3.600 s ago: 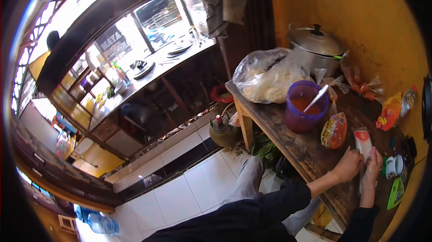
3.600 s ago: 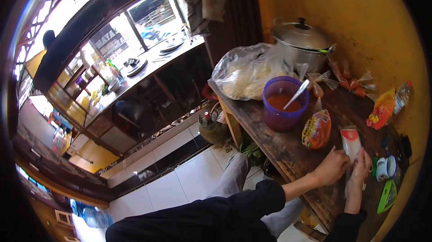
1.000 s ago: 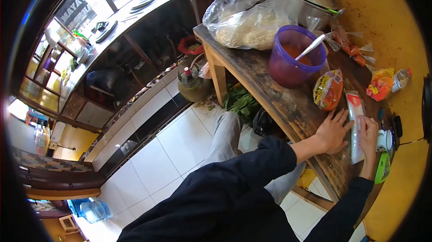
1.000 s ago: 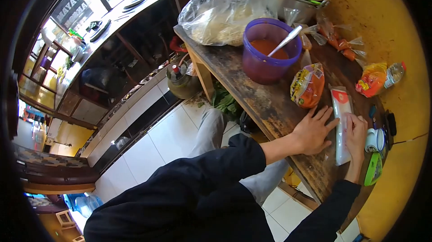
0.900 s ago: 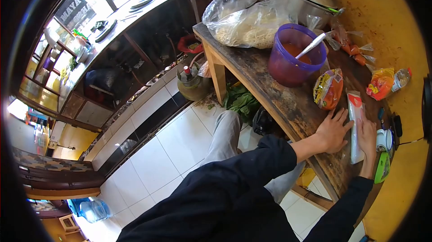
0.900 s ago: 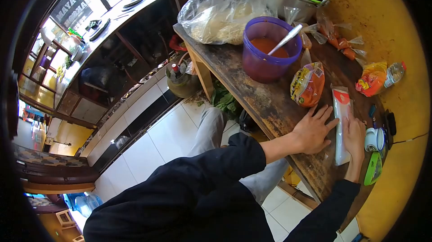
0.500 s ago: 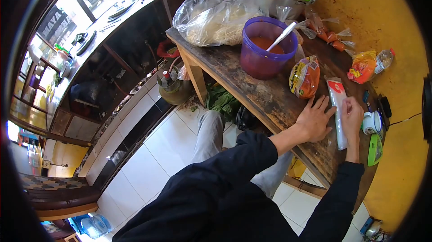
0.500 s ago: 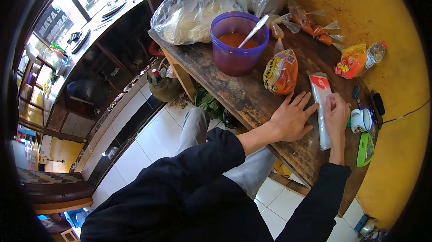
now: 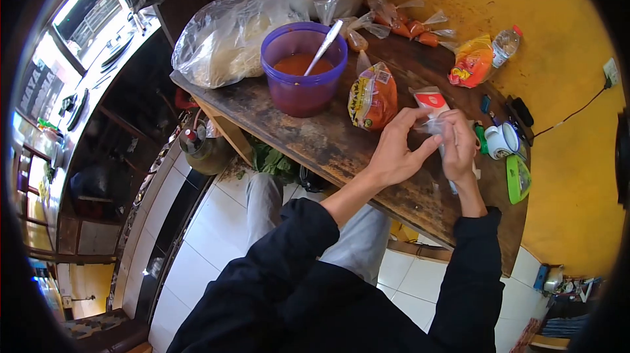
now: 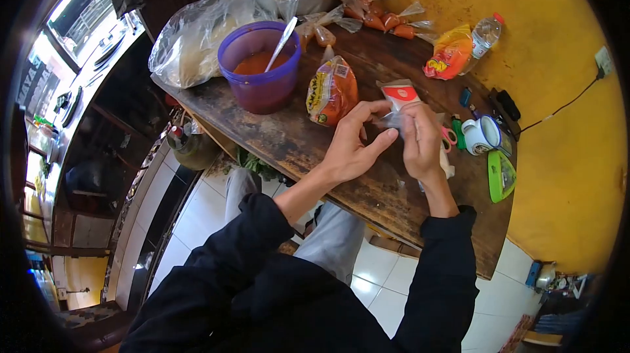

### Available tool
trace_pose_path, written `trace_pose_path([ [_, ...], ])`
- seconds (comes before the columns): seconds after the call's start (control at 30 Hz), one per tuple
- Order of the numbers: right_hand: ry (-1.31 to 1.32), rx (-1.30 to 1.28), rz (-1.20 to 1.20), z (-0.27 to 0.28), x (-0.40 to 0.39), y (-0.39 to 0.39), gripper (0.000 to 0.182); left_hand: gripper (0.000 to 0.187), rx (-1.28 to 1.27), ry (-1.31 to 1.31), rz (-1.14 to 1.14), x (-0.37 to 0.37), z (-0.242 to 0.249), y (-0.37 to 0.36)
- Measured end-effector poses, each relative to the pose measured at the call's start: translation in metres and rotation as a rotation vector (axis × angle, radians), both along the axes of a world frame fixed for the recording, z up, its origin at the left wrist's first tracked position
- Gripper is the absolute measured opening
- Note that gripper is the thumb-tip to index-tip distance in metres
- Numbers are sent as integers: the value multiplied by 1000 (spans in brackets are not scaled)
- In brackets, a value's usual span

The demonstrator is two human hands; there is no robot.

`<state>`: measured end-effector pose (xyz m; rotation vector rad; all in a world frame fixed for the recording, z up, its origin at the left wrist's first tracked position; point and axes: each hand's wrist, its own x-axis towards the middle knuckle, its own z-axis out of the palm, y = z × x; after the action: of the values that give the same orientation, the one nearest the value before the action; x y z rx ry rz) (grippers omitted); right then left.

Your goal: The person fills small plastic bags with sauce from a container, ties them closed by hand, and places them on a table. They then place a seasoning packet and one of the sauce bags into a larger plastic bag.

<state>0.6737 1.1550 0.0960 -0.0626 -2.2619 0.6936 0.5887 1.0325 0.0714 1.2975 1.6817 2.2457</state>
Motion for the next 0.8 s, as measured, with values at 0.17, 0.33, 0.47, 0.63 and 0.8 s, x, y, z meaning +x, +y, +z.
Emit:
trace_pose_path([
  [0.17,-167,-86,6,-4,3,-1,22,17,-113,-46,-144,2,1,-1],
  [0.33,-183,-334,187,2,5,-5,16,11,-248,-116,-285,-1,-4,-1],
  [0.47,-183,-243,152,7,4,-14,16,10,-43,-251,-54,-2,-11,5],
  [0.63,-62,-226,147,-2,3,9,21,16,-1,-264,-72,-3,-13,5],
  [0.8,-169,-204,167,-1,7,17,19,23,-87,-306,-220,0,-9,2],
])
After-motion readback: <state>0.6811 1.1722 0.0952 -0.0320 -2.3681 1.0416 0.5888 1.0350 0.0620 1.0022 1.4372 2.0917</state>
